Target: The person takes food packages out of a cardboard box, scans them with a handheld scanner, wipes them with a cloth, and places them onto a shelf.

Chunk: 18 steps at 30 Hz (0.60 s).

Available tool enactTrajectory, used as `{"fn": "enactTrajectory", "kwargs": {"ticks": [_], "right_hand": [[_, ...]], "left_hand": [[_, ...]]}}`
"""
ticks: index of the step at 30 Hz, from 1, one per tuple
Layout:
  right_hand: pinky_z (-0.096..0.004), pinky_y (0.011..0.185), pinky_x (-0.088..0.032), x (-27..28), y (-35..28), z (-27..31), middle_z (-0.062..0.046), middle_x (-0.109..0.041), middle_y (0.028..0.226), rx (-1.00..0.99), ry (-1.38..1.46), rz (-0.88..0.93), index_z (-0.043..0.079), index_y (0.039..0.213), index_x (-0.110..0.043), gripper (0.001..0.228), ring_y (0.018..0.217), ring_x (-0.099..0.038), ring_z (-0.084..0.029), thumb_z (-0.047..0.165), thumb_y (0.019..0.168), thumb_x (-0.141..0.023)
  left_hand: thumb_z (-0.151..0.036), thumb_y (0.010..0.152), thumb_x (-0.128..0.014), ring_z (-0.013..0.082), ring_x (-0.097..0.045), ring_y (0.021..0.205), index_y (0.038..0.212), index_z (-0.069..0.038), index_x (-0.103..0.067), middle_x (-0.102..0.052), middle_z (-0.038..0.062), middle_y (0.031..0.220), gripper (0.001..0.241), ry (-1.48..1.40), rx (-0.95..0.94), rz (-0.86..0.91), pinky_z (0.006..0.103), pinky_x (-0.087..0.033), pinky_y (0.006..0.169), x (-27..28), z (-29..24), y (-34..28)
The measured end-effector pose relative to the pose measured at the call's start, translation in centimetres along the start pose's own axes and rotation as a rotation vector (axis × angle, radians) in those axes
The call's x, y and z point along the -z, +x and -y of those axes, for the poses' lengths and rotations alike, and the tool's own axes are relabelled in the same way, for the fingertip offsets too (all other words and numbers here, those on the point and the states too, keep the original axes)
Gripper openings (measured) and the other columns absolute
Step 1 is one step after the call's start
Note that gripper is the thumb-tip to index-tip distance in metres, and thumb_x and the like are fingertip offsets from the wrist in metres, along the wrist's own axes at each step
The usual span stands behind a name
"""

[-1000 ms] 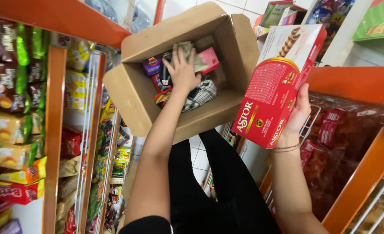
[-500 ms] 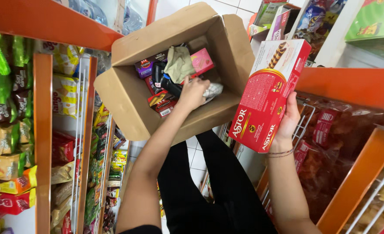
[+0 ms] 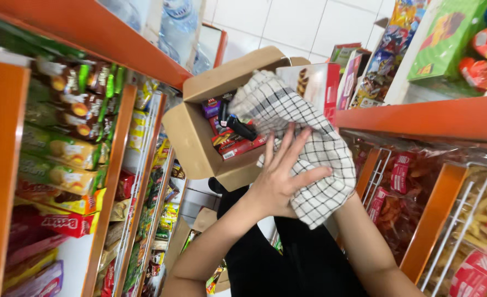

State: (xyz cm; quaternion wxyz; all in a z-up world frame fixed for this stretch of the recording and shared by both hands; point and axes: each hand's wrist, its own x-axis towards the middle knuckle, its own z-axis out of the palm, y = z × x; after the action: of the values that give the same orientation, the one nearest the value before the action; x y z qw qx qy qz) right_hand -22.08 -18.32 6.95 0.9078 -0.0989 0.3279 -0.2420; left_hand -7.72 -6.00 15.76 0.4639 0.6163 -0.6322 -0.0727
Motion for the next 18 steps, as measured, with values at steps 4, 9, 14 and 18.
{"fn": "enactTrajectory", "kwargs": {"ticks": [4,9,14,18], "right_hand": [[-0.05,0.12,-0.04,-3.5,-0.2,0.9,-0.022,-0.055,0.151,0.018,0.034,0.194,-0.004,0.156,-0.041,0.066,0.136,-0.054,-0.036,0.045,0.112,-0.036],[-0.05,0.117,-0.044,-5.3,1.8,0.9,-0.024,-0.055,0.146,0.022,-0.206,0.284,-0.003,0.153,-0.042,0.064,0.132,-0.058,-0.035,0.044,0.111,-0.036],[-0.047,0.118,-0.048,-3.0,2.8,-0.2,-0.028,-0.056,0.145,-0.012,-0.261,0.359,-0.015,0.145,-0.042,0.063,0.131,-0.061,-0.035,0.041,0.116,-0.04],[-0.042,0.111,-0.051,-5.5,0.0,-1.1,-0.023,-0.058,0.147,-0.018,-0.335,0.476,-0.007,0.154,-0.039,0.067,0.129,-0.063,-0.03,0.036,0.103,-0.039]], "left_hand": [[-0.017,0.085,-0.078,0.035,-0.064,0.13,0.122,-0.015,-0.07,-0.064,0.014,0.141,0.038,-0.086,0.006,-0.058,0.0446,-0.049,0.11,2.9,-0.8,-0.5],[-0.022,0.092,-0.049,0.0318,-0.07,0.114,0.119,0.006,-0.07,-0.071,0.022,0.123,0.044,-0.956,0.679,-0.117,0.0407,-0.053,0.106,8.1,-1.0,-2.2],[-0.027,0.075,-0.085,0.0434,-0.049,0.137,0.141,-0.008,-0.059,-0.047,0.026,0.149,0.074,-0.128,0.384,-0.28,0.0507,-0.041,0.117,9.5,-3.2,0.5],[-0.035,0.063,-0.089,0.052,-0.024,0.152,0.139,-0.02,-0.059,-0.028,0.026,0.162,0.083,0.064,0.242,-0.158,0.0606,-0.026,0.124,8.7,-5.3,1.9]]}}
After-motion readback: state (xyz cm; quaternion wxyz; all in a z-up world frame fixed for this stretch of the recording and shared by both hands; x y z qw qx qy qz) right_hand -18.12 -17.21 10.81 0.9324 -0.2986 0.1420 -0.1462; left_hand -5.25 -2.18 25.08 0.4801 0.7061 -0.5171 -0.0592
